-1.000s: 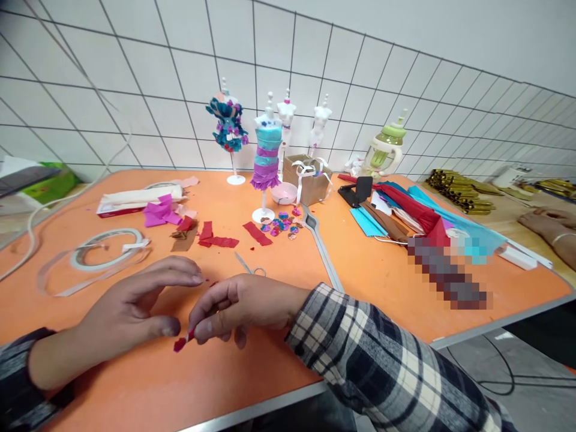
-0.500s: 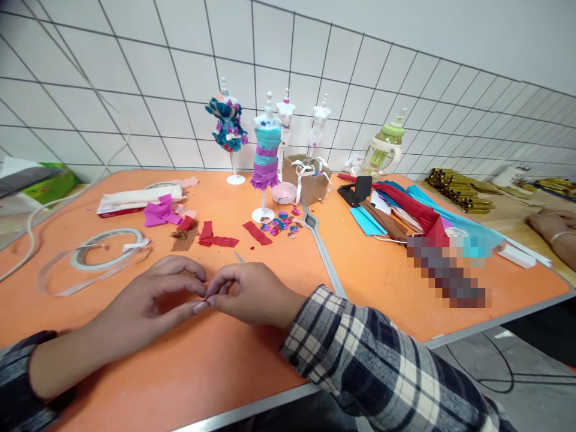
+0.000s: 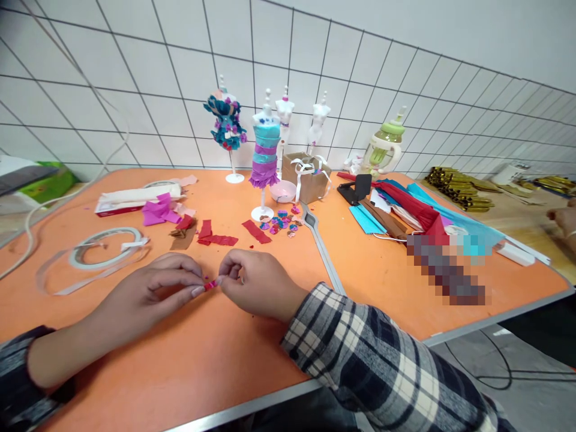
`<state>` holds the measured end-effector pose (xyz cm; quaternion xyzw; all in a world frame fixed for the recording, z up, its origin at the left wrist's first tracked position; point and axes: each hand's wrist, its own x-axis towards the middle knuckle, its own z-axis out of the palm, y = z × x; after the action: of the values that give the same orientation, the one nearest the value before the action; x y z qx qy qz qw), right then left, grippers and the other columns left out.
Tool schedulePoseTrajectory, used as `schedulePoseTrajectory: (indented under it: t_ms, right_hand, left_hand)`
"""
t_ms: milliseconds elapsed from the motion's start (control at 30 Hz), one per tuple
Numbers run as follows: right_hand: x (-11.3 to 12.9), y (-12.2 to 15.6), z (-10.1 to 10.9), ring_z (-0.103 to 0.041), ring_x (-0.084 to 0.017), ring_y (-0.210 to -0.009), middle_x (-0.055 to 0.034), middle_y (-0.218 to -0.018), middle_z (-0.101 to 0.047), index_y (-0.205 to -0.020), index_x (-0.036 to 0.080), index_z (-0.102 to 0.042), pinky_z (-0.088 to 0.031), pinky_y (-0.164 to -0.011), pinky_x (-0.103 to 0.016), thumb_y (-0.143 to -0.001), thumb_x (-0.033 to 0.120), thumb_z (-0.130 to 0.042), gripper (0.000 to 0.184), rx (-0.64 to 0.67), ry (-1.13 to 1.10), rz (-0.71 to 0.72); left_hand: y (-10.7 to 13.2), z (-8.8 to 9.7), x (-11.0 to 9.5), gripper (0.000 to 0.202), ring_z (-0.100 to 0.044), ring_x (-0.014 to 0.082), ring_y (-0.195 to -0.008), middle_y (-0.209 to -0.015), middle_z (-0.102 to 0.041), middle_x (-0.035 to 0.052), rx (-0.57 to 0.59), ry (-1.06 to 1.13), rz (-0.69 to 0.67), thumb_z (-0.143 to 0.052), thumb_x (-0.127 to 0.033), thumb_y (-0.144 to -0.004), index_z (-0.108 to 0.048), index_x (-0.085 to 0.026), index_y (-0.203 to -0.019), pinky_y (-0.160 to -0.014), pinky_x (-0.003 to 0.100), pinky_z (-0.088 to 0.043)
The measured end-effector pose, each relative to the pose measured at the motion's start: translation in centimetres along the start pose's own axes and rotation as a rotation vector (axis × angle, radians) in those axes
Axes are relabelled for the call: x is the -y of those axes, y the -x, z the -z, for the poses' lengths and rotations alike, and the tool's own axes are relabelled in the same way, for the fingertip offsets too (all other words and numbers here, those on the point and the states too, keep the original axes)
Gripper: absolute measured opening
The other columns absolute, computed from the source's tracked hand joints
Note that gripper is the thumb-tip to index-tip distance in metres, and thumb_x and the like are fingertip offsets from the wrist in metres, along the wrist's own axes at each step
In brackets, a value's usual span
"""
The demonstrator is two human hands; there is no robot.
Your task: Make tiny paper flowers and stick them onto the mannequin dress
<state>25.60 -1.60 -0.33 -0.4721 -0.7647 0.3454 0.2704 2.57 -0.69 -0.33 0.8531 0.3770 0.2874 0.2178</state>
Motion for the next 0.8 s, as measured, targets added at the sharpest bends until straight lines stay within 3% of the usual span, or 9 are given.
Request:
schedulePoseTrajectory:
  t_ms: [100, 233, 400, 567, 800]
  right_hand:
    - [-0.7, -0.1, 0.4, -0.063, -0.018, -0.093, -0.0042, -0.101, -0.072, -0.104, 0.019, -0.072, -0.043, -0.077, -0.03, -0.091, 0.022, -0.064, 0.016, -0.068, 0.313, 0.051]
    - [-1.6, -0.1, 0.8, -0.063, -0.026, -0.108, -0.0109, -0.113, -0.07, -0.122, 0.017, -0.071, -0.045, -0.081, -0.034, -0.097, 0.02, -0.056, 0.029, 0.03, 0.592, 0.063]
    - [-1.8, -0.3, 2.0, -0.065, -0.025, -0.105, -0.0131, -0.112, -0.069, -0.117, 0.015, -0.072, -0.046, -0.084, -0.034, -0.102, 0.02, -0.051, 0.027, 0.017, 0.667, 0.027]
    - [-1.3, -0.2, 2.7, -0.069, -0.027, -0.095, -0.0129, -0.101, -0.071, -0.104, 0.015, -0.071, -0.047, -0.072, -0.034, -0.1, 0.023, -0.055, 0.018, 0.116, 0.808, -0.078]
    - [0.8, 0.6, 2.0, -0.073, -0.028, -0.092, -0.0151, -0.097, -0.071, -0.098, 0.012, -0.069, -0.054, -0.072, -0.033, -0.093, 0.004, -0.048, 0.023, 0.208, 0.949, -0.122]
  left_hand:
    - [-0.1, 0.1, 0.1, 0.027, -0.071, 0.0211, -0.084, -0.088, -0.077, 0.0038, -0.022, 0.035, 0.08, -0.064, -0.044, -0.093, -0.079, -0.027, -0.08, -0.084, 0.033, -0.058]
    - [-0.1, 0.1, 0.3, 0.028, -0.071, 0.0217, -0.084, -0.087, -0.077, 0.0038, -0.03, 0.065, 0.107, -0.064, -0.046, -0.092, -0.078, -0.027, -0.078, -0.084, 0.034, -0.058]
    - [0.0, 0.1, 0.5, 0.03, -0.071, 0.0215, -0.083, -0.088, -0.077, 0.0038, -0.063, 0.047, 0.137, -0.064, -0.049, -0.092, -0.078, -0.026, -0.081, -0.084, 0.034, -0.058]
    - [-0.1, 0.1, 0.5, 0.035, -0.072, 0.0223, -0.084, -0.089, -0.078, 0.0044, -0.067, 0.044, 0.183, -0.062, -0.054, -0.091, -0.077, -0.025, -0.079, -0.084, 0.035, -0.058]
    - [-0.1, 0.1, 0.6, 0.035, -0.073, 0.024, -0.086, -0.091, -0.079, 0.0045, -0.087, 0.046, 0.246, -0.063, -0.057, -0.087, -0.077, -0.026, -0.078, -0.088, 0.036, -0.058]
